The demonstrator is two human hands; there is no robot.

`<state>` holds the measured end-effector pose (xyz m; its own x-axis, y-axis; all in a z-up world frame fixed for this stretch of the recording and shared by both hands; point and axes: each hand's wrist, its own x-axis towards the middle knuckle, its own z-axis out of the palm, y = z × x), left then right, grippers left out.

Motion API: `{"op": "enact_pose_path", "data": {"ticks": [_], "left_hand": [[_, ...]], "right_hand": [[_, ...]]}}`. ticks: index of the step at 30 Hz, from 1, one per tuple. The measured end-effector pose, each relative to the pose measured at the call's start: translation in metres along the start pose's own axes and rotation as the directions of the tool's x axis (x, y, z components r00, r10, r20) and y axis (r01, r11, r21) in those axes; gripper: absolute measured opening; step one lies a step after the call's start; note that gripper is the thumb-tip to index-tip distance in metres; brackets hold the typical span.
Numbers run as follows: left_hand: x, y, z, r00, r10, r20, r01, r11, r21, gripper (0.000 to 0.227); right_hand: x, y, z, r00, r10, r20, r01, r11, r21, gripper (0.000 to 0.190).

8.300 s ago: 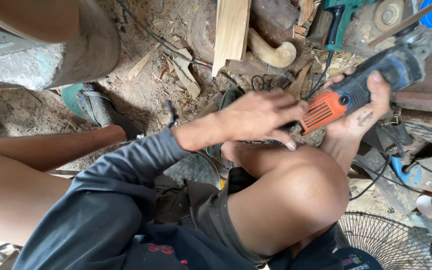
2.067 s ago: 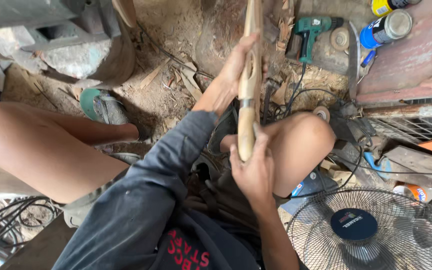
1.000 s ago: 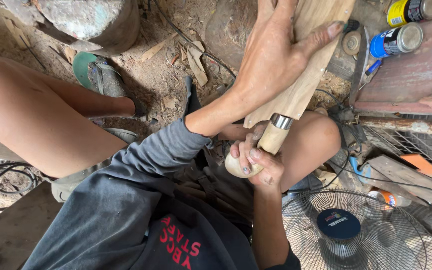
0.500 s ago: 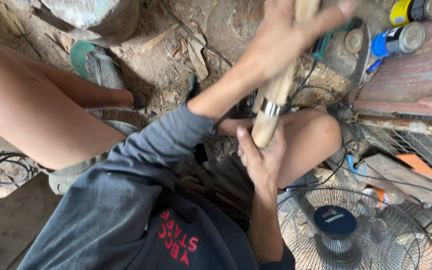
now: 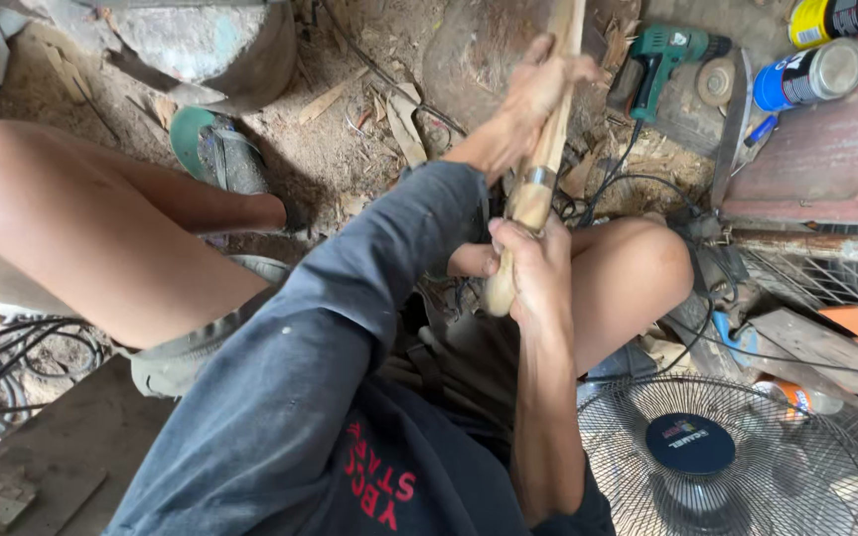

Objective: The person carves and smooths a wooden object using a handheld angle grinder and a stationary grinding wheel. They repeatedly shape the wood, inspect it, and switch between tools to refine the surface.

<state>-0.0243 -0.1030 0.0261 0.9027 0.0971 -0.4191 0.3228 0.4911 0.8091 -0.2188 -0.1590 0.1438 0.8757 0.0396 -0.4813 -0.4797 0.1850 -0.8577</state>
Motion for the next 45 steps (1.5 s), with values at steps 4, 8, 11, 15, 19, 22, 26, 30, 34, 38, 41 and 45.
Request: {"op": "enact_pose_path", "data": {"ticks": [4, 8, 11, 15, 19, 22, 26, 30, 34, 38, 41, 45], "left_hand": [[-0.011, -0.001, 0.026, 0.981, -0.163, 0.109, 0.165, 0.986, -0.010, 0.105], [-0.022, 0.017, 0.024, 0.971, -0.081, 0.224, 0.095, 0.994, -0.051, 0.110], [0.003, 0.032, 0.000, 0.865, -0.376, 0.333, 0.460, 0.859, -0.224, 0.090], [0.026, 0.047, -0.016, 0.877, -0.329, 0.350, 0.407, 0.896, -0.180, 0.082], [0.004, 0.052, 0.008, 0.838, -0.236, 0.492, 0.436, 0.833, -0.342, 0.080], [-0.022, 0.063, 0.020, 0.778, -0.234, 0.582, 0.487, 0.811, -0.325, 0.076], [-0.040, 0.056, 0.023, 0.794, -0.301, 0.528, 0.479, 0.845, -0.239, 0.070], [-0.027, 0.023, 0.009, 0.833, -0.238, 0.499, 0.380, 0.903, -0.203, 0.074], [0.009, 0.004, 0.023, 0.701, -0.262, 0.663, 0.526, 0.818, -0.232, 0.071], [0.004, -0.027, 0.023, 0.677, -0.248, 0.693, 0.549, 0.797, -0.251, 0.069], [-0.008, -0.014, 0.025, 0.753, -0.137, 0.644, 0.353, 0.909, -0.220, 0.070], [-0.024, 0.025, 0.002, 0.992, 0.049, 0.114, -0.066, 0.986, 0.153, 0.066]], "right_hand": [[-0.002, -0.003, -0.008, 0.996, -0.019, -0.091, 0.021, 1.000, 0.012, 0.018], [-0.010, -0.021, -0.006, 0.992, -0.067, -0.111, 0.018, 0.918, -0.396, 0.023], [-0.015, -0.038, 0.000, 0.987, -0.128, -0.094, -0.007, 0.553, -0.833, 0.040], [-0.022, -0.068, 0.017, 0.990, -0.133, -0.050, 0.005, 0.380, -0.925, 0.054], [-0.046, -0.095, 0.016, 0.979, -0.170, -0.116, -0.069, 0.261, -0.963, 0.056], [-0.058, -0.096, 0.014, 0.971, -0.171, -0.168, -0.123, 0.245, -0.962, 0.057], [-0.066, -0.081, 0.013, 0.952, -0.264, -0.152, -0.065, 0.312, -0.948, 0.040], [-0.078, -0.071, 0.015, 0.952, -0.294, -0.083, -0.001, 0.268, -0.963, 0.041], [-0.088, -0.067, 0.013, 0.947, -0.287, -0.142, -0.073, 0.238, -0.968, 0.045], [-0.097, -0.041, 0.011, 0.924, -0.356, -0.140, -0.068, 0.208, -0.976, 0.045], [-0.094, -0.048, 0.007, 0.931, -0.344, -0.120, -0.083, 0.121, -0.989, 0.049], [-0.076, -0.058, 0.007, 0.941, -0.334, 0.043, -0.022, -0.187, -0.982, 0.049]]}}
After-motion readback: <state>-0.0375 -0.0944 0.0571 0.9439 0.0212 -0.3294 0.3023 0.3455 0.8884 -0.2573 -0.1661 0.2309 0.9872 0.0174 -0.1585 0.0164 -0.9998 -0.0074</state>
